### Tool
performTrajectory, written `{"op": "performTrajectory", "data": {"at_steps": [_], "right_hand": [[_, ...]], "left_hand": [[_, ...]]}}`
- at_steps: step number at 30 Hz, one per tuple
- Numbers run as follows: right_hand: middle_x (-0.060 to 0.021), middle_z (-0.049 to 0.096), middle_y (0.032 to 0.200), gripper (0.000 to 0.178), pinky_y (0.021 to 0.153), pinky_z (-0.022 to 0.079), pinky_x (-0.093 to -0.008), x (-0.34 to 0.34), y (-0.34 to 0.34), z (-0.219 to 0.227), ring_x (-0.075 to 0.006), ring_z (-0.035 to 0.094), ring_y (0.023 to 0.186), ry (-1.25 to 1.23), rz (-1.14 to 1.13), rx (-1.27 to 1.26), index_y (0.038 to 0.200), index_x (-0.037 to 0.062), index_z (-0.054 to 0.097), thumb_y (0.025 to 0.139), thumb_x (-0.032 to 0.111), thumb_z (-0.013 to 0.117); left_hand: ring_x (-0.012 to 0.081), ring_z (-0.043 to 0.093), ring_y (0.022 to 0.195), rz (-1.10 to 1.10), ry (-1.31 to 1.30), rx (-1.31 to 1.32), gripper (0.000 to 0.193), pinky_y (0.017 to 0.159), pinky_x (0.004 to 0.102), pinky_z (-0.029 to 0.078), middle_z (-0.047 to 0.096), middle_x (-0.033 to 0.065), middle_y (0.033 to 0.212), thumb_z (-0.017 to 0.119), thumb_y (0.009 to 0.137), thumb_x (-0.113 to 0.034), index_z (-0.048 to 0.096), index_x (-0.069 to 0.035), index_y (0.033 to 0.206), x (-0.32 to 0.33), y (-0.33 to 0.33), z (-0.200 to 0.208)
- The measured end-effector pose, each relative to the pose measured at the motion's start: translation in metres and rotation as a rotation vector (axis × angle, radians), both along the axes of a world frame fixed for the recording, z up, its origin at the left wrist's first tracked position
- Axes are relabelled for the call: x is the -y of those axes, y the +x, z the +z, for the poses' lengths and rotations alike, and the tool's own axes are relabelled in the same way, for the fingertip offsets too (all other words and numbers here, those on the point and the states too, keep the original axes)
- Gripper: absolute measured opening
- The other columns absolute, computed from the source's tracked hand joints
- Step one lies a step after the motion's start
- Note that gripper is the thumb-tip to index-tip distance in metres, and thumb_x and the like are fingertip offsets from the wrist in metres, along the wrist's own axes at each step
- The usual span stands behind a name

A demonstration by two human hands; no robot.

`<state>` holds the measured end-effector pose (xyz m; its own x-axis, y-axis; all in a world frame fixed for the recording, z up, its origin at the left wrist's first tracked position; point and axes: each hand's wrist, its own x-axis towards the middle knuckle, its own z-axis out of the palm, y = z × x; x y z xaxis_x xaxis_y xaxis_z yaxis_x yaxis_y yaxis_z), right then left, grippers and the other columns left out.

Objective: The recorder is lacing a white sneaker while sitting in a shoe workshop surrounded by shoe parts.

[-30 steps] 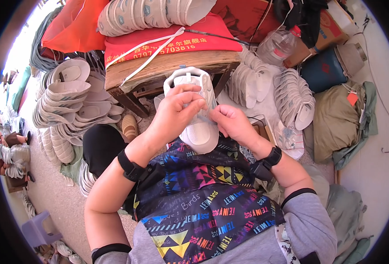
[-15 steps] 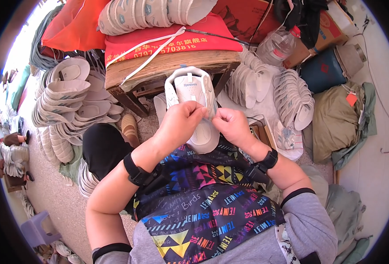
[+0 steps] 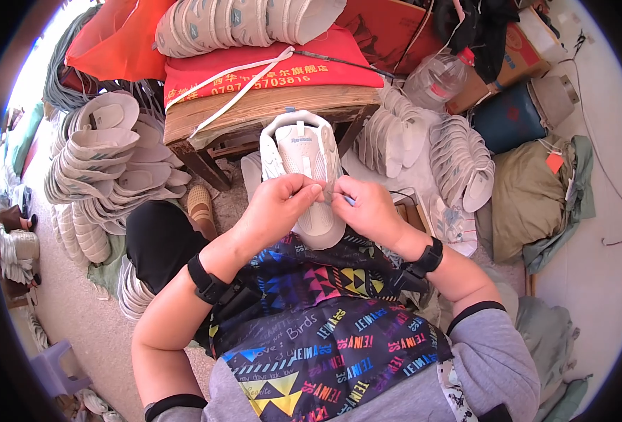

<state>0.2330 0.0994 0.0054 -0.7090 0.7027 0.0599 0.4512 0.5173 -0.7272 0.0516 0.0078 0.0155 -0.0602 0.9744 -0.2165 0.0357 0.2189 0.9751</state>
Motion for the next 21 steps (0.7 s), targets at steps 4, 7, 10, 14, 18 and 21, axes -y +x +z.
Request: {"op": "performTrajectory", "data": {"at_steps": [4, 7, 10, 14, 18, 21], "right_hand": [[-0.0162, 0.060, 0.066, 0.013, 0.053, 0.044, -0.0456, -0.003, 0.001, -0.001, -0.0379, 0.060, 0.062, -0.036, 0.030, 0.013, 0.077, 0.0064, 0.057, 0.082, 0.018, 0.060], [-0.0161, 0.061, 0.066, 0.014, 0.054, 0.046, -0.0459, 0.004, -0.003, 0.004, -0.0380, 0.060, 0.061, 0.083, 0.049, 0.015, 0.076, 0.0057, 0.056, 0.082, 0.017, 0.060], [-0.0147, 0.061, 0.064, 0.012, 0.054, 0.047, -0.0459, 0.006, -0.007, 0.012, -0.0365, 0.061, 0.060, 0.166, 0.053, 0.062, 0.075, 0.0060, 0.056, 0.081, 0.015, 0.060], [-0.0117, 0.061, 0.061, 0.007, 0.053, 0.047, -0.0449, 0.008, -0.014, 0.011, -0.0326, 0.062, 0.057, 0.513, 0.140, 0.092, 0.082, 0.0067, 0.056, 0.079, 0.013, 0.060], [-0.0117, 0.065, 0.074, 0.012, 0.060, 0.048, -0.0417, 0.008, -0.014, 0.012, -0.0277, 0.064, 0.068, 0.540, 0.222, 0.312, 0.087, 0.0064, 0.055, 0.079, 0.014, 0.060], [-0.0134, 0.063, 0.098, 0.021, 0.070, 0.047, -0.0395, -0.001, -0.013, 0.031, -0.0253, 0.060, 0.085, 0.790, 0.246, 0.278, 0.090, 0.0060, 0.054, 0.076, 0.018, 0.065]], "left_hand": [[0.0067, 0.057, 0.093, -0.028, -0.009, -0.054, 0.028, 0.087, 0.0234, 0.046, 0.067, 0.0024, 0.096, 0.054, 0.098, -0.017, 0.065, 0.004, 0.115, -0.002, 0.000, 0.001], [0.0066, 0.057, 0.093, -0.022, -0.038, -0.036, 0.029, 0.087, 0.0233, 0.046, 0.067, 0.0022, 0.096, 0.054, 0.098, -0.017, 0.065, 0.004, 0.115, -0.004, -0.001, -0.002], [0.0061, 0.057, 0.092, -0.009, -0.032, -0.004, 0.027, 0.086, 0.0230, 0.046, 0.066, 0.0014, 0.095, 0.055, 0.098, -0.017, 0.065, 0.003, 0.113, -0.003, 0.000, -0.004], [0.0050, 0.055, 0.089, 0.022, -0.067, 0.076, 0.024, 0.083, 0.0223, 0.045, 0.066, 0.0003, 0.093, 0.056, 0.098, -0.018, 0.067, 0.002, 0.104, -0.004, 0.002, 0.003], [0.0049, 0.055, 0.087, 0.040, -0.063, 0.046, 0.023, 0.081, 0.0220, 0.045, 0.066, 0.0002, 0.092, 0.056, 0.098, -0.019, 0.067, 0.001, 0.098, -0.004, 0.001, 0.000], [0.0050, 0.055, 0.086, 0.037, -0.037, 0.017, 0.023, 0.079, 0.0233, 0.046, 0.066, 0.0006, 0.090, 0.057, 0.098, -0.019, 0.066, 0.001, 0.097, -0.003, 0.000, -0.002]]}}
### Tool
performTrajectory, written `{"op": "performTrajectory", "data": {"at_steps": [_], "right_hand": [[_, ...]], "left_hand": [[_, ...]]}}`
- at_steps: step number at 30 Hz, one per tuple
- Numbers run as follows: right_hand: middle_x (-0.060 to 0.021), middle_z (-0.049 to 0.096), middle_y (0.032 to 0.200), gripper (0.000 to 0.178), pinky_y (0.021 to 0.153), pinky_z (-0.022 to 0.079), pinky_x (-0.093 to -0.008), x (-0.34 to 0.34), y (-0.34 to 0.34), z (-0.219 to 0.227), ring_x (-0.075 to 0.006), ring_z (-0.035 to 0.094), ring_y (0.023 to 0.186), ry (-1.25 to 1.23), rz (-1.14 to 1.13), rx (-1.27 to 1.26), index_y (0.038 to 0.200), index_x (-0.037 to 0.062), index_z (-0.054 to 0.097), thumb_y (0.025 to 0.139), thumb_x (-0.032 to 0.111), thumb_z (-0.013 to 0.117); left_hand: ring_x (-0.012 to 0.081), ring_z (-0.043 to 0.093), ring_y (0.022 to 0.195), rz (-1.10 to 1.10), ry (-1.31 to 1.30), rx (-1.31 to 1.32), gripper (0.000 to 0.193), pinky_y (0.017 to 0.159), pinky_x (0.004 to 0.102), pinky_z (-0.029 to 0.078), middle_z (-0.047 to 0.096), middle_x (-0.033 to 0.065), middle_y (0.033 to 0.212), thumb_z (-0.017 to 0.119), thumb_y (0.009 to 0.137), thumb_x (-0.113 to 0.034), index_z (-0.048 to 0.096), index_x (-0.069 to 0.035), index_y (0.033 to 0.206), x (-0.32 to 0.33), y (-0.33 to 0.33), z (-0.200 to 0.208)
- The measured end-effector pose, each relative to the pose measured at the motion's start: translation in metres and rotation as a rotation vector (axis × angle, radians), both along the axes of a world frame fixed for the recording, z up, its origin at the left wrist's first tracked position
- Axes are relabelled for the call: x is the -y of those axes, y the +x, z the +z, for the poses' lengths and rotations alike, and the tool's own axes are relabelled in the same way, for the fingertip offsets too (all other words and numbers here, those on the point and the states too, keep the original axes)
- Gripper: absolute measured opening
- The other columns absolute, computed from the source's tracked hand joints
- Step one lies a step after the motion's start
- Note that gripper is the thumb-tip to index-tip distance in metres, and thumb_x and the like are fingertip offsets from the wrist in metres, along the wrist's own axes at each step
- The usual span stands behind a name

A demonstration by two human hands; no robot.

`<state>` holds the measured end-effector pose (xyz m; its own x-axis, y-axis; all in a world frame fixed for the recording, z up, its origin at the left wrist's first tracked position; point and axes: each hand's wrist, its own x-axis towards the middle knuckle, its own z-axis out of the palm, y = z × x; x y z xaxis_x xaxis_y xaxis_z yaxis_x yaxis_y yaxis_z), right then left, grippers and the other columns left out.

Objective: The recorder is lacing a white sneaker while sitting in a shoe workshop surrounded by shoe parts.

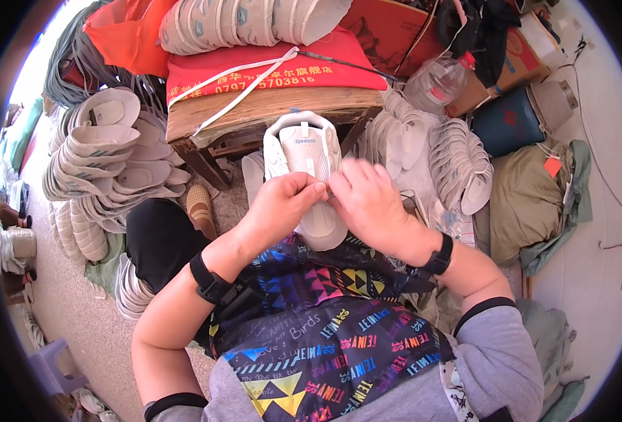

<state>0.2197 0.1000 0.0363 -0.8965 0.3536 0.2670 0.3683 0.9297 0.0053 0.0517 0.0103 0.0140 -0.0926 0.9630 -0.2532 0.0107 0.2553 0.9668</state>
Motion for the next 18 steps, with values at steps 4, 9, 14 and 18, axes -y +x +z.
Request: {"op": "performTrajectory", "data": {"at_steps": [4, 9, 14, 18], "right_hand": [[-0.0090, 0.053, 0.105, 0.034, 0.074, 0.047, -0.0389, -0.026, -0.006, 0.001, -0.0257, 0.056, 0.091, -0.061, 0.216, -0.027, 0.096, 0.0062, 0.056, 0.070, 0.019, 0.073], [-0.0098, 0.053, 0.112, 0.040, 0.080, 0.048, -0.0398, -0.049, -0.008, 0.019, -0.0289, 0.055, 0.096, -0.251, 0.317, 0.182, 0.099, 0.0076, 0.057, 0.066, 0.015, 0.078], [-0.0091, 0.052, 0.103, 0.035, 0.083, 0.046, -0.0409, -0.063, -0.007, 0.016, -0.0309, 0.054, 0.099, -0.323, 0.384, 0.189, 0.095, 0.0072, 0.058, 0.067, 0.014, 0.077], [-0.0079, 0.051, 0.100, 0.034, 0.084, 0.043, -0.0416, -0.066, -0.008, 0.017, -0.0301, 0.052, 0.100, -0.442, 0.412, 0.174, 0.092, 0.0063, 0.058, 0.066, 0.014, 0.078]], "left_hand": [[0.0149, 0.059, 0.086, -0.092, 0.124, -0.248, 0.020, 0.081, 0.0297, 0.047, 0.066, 0.0056, 0.091, 0.056, 0.096, -0.018, 0.066, 0.000, 0.096, 0.000, 0.000, 0.008], [0.0317, 0.058, 0.093, -0.165, 0.446, -0.677, 0.015, 0.082, 0.0399, 0.046, 0.063, 0.0112, 0.092, 0.055, 0.094, -0.013, 0.061, -0.002, 0.101, 0.001, -0.003, -0.012], [0.0327, 0.055, 0.092, -0.238, 0.430, -0.893, 0.015, 0.080, 0.0442, 0.044, 0.061, 0.0131, 0.092, 0.053, 0.094, -0.015, 0.056, -0.003, 0.102, -0.003, 0.004, 0.000], [0.0319, 0.055, 0.094, -0.290, 0.383, -0.785, 0.013, 0.081, 0.0433, 0.044, 0.061, 0.0126, 0.094, 0.052, 0.095, -0.016, 0.056, -0.004, 0.099, -0.011, -0.007, -0.003]]}}
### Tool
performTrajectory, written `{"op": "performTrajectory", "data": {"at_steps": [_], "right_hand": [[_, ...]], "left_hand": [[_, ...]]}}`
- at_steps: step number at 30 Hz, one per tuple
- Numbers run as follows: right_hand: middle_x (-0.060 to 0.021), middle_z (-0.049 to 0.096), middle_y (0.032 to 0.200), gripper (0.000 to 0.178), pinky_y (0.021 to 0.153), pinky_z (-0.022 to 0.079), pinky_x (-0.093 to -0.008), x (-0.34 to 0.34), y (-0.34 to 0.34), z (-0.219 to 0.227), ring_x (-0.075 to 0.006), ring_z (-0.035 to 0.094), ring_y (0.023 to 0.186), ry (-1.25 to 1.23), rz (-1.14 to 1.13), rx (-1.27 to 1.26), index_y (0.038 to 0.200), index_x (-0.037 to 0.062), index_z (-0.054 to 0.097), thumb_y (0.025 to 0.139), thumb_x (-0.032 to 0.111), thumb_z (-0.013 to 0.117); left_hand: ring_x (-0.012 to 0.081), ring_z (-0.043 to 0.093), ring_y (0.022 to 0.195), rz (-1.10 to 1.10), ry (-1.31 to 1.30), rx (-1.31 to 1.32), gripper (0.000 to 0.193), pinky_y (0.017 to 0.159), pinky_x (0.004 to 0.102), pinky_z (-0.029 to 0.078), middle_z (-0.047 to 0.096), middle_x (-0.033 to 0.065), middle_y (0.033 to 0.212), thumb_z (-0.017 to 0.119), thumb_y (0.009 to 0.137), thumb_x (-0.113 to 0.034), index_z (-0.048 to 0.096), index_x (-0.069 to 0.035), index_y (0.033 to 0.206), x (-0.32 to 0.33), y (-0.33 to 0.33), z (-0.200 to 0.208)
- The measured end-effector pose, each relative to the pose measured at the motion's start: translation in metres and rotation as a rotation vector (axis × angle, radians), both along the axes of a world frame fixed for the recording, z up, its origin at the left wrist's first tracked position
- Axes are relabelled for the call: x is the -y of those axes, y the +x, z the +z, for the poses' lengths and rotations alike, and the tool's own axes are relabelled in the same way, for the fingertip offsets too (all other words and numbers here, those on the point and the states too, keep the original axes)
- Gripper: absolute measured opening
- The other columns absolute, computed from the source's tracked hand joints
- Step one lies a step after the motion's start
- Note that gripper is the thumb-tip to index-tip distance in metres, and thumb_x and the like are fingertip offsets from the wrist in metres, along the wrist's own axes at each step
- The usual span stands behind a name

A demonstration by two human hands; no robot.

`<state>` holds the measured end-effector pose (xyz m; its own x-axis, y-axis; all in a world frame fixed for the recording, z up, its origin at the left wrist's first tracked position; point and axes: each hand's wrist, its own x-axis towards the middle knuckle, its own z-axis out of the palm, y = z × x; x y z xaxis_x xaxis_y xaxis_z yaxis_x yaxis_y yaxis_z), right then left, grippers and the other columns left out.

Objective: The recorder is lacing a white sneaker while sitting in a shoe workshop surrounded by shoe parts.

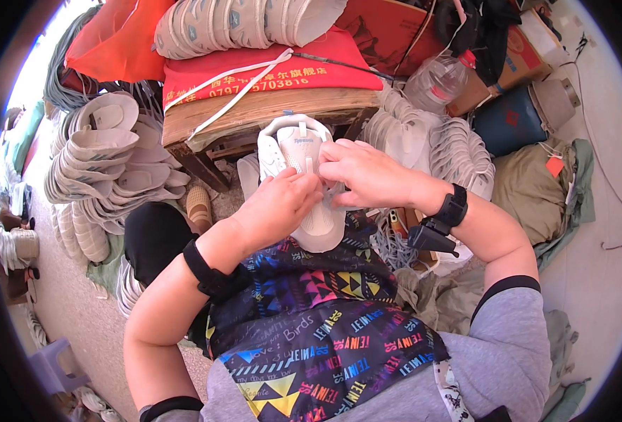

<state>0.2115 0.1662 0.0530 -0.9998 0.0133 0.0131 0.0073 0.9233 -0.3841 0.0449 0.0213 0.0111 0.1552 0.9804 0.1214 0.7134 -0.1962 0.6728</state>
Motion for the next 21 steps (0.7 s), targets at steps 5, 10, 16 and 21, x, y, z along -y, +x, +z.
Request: {"op": "performTrajectory", "data": {"at_steps": [5, 10, 16, 21], "right_hand": [[-0.0075, 0.051, 0.099, 0.034, 0.085, 0.041, -0.0409, -0.006, -0.001, -0.006, -0.0286, 0.051, 0.099, -0.071, 0.005, 0.015, 0.091, 0.0065, 0.058, 0.066, 0.017, 0.079], [-0.0077, 0.051, 0.099, 0.032, 0.086, 0.039, -0.0401, 0.001, 0.001, -0.014, -0.0285, 0.050, 0.098, -0.045, -0.064, -0.048, 0.089, 0.0064, 0.057, 0.067, 0.015, 0.078], [-0.0093, 0.051, 0.100, 0.023, 0.082, 0.040, -0.0390, 0.004, 0.010, -0.024, -0.0307, 0.048, 0.096, -0.119, -0.116, -0.185, 0.086, 0.0038, 0.054, 0.070, 0.006, 0.070], [-0.0095, 0.053, 0.101, 0.023, 0.078, 0.043, -0.0401, 0.009, 0.013, -0.031, -0.0310, 0.050, 0.093, -0.101, -0.127, -0.353, 0.090, 0.0035, 0.057, 0.069, 0.004, 0.067]], "left_hand": [[0.0338, 0.056, 0.101, -0.143, -0.061, -0.020, 0.018, 0.084, 0.0493, 0.044, 0.062, 0.0152, 0.096, 0.049, 0.096, -0.021, 0.054, -0.006, 0.102, -0.001, -0.001, 0.010], [0.0371, 0.058, 0.084, -0.032, -0.026, 0.010, 0.015, 0.076, 0.0453, 0.047, 0.060, 0.0181, 0.086, 0.050, 0.096, -0.016, 0.055, -0.003, 0.101, -0.015, 0.002, 0.007], [0.0367, 0.062, 0.086, 0.087, -0.232, 0.323, 0.019, 0.075, 0.0417, 0.048, 0.064, 0.0211, 0.089, 0.049, 0.097, -0.018, 0.056, 0.000, 0.099, -0.026, 0.006, 0.007], [0.0334, 0.064, 0.086, 0.193, -0.264, 0.259, 0.022, 0.076, 0.0391, 0.049, 0.065, 0.0201, 0.088, 0.048, 0.098, -0.019, 0.056, 0.001, 0.100, -0.027, 0.013, 0.007]]}}
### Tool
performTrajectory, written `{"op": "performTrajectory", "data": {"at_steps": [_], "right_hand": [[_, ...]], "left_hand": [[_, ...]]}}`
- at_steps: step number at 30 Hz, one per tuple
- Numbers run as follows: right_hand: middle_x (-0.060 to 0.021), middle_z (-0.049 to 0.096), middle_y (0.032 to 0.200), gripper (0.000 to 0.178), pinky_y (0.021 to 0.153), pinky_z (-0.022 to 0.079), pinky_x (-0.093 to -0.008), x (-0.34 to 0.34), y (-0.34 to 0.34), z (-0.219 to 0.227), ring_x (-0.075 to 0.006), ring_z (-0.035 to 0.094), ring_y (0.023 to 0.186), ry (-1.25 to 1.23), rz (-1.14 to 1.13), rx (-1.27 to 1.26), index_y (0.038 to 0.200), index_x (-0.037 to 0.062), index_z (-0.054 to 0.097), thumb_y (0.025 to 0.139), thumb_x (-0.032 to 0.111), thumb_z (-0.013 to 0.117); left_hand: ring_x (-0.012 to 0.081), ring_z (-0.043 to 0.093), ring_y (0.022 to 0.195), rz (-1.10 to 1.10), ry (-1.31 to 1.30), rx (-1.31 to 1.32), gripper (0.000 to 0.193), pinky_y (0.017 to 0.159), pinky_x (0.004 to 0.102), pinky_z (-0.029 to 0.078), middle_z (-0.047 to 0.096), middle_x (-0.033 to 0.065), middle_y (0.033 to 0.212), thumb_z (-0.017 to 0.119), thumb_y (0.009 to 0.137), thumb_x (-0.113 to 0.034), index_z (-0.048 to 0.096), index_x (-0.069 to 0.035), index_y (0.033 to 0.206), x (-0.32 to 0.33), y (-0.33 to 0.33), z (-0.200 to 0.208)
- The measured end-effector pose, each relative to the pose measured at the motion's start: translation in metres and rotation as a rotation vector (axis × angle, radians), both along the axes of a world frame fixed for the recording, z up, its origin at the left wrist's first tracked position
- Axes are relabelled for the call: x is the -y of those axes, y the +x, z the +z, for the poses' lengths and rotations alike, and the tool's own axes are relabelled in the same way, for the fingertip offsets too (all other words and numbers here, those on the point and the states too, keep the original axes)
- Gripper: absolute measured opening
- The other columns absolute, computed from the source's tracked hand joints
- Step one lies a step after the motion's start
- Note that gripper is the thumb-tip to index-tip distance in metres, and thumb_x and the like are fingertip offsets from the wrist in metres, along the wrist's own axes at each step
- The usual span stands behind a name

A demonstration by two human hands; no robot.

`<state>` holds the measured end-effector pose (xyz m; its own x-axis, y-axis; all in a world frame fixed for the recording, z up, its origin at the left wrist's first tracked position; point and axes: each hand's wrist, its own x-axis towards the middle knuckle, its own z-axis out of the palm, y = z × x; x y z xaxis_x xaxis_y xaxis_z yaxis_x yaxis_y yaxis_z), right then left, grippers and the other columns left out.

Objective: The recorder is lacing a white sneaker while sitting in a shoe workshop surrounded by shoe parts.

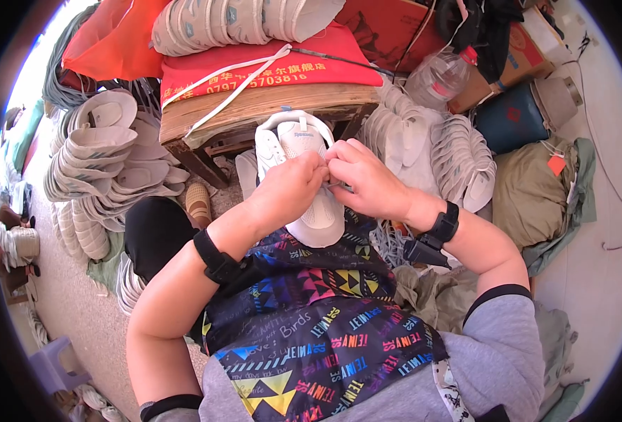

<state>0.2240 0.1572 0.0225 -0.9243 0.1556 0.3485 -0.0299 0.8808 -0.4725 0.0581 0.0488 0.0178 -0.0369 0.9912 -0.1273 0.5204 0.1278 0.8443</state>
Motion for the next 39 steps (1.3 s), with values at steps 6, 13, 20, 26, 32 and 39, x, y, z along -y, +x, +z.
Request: {"op": "performTrajectory", "data": {"at_steps": [6, 13, 20, 26, 32, 39], "right_hand": [[-0.0072, 0.054, 0.100, 0.020, 0.078, 0.044, -0.0396, 0.011, 0.002, 0.008, -0.0273, 0.052, 0.094, 0.242, -0.081, 0.033, 0.086, 0.0020, 0.059, 0.072, 0.011, 0.070], [-0.0048, 0.055, 0.102, 0.011, 0.083, 0.041, -0.0384, 0.021, -0.009, 0.002, -0.0264, 0.050, 0.096, 0.110, -0.198, 0.144, 0.078, 0.0046, 0.062, 0.075, 0.012, 0.070], [-0.0037, 0.055, 0.101, 0.006, 0.081, 0.041, -0.0369, 0.036, -0.020, -0.029, -0.0247, 0.050, 0.094, -0.125, -0.471, -0.170, 0.072, 0.0046, 0.061, 0.077, 0.005, 0.065], [0.0003, 0.051, 0.098, 0.010, 0.081, 0.041, -0.0214, 0.036, -0.040, 0.022, -0.0067, 0.048, 0.098, -0.669, -0.483, -0.538, 0.084, 0.0027, 0.064, 0.093, 0.007, 0.060], [0.0009, 0.059, 0.072, 0.014, 0.058, 0.047, -0.0190, 0.050, -0.046, 0.025, -0.0050, 0.058, 0.062, -0.993, -0.442, 0.103, 0.096, 0.0032, 0.056, 0.099, 0.017, 0.055], [-0.0042, 0.062, 0.089, 0.013, 0.066, 0.053, -0.0242, 0.052, -0.050, -0.011, -0.0099, 0.064, 0.075, -1.038, -0.309, -0.153, 0.104, -0.0002, 0.054, 0.095, 0.007, 0.058]], "left_hand": [[0.0259, 0.063, 0.083, 0.088, 0.146, 0.219, 0.018, 0.077, 0.0354, 0.049, 0.065, 0.0146, 0.086, 0.048, 0.099, -0.015, 0.056, 0.001, 0.099, 0.006, 0.002, -0.010], [0.0175, 0.059, 0.077, 0.309, 0.253, 0.282, 0.018, 0.070, 0.0299, 0.047, 0.064, 0.0082, 0.088, 0.046, 0.101, -0.016, 0.057, -0.001, 0.098, 0.023, 0.015, -0.019], [0.0050, 0.054, 0.075, 0.410, 0.165, 0.681, 0.021, 0.067, 0.0199, 0.042, 0.063, -0.0011, 0.086, 0.044, 0.104, -0.019, 0.060, -0.005, 0.099, 0.021, -0.001, -0.019], [0.0057, 0.054, 0.076, 0.376, 0.184, 0.835, 0.021, 0.069, 0.0216, 0.043, 0.063, -0.0001, 0.087, 0.045, 0.103, -0.019, 0.060, -0.004, 0.102, 0.028, -0.007, -0.024], [0.0067, 0.055, 0.074, 0.573, 0.464, 0.421, 0.013, 0.068, 0.0225, 0.044, 0.063, 0.0004, 0.089, 0.054, 0.099, -0.013, 0.062, -0.003, 0.098, 0.029, -0.006, -0.039], [0.0050, 0.054, 0.076, 0.501, 0.311, 0.851, 0.014, 0.069, 0.0222, 0.045, 0.059, -0.0021, 0.084, 0.053, 0.100, -0.016, 0.059, -0.004, 0.103, 0.030, -0.009, -0.025]]}}
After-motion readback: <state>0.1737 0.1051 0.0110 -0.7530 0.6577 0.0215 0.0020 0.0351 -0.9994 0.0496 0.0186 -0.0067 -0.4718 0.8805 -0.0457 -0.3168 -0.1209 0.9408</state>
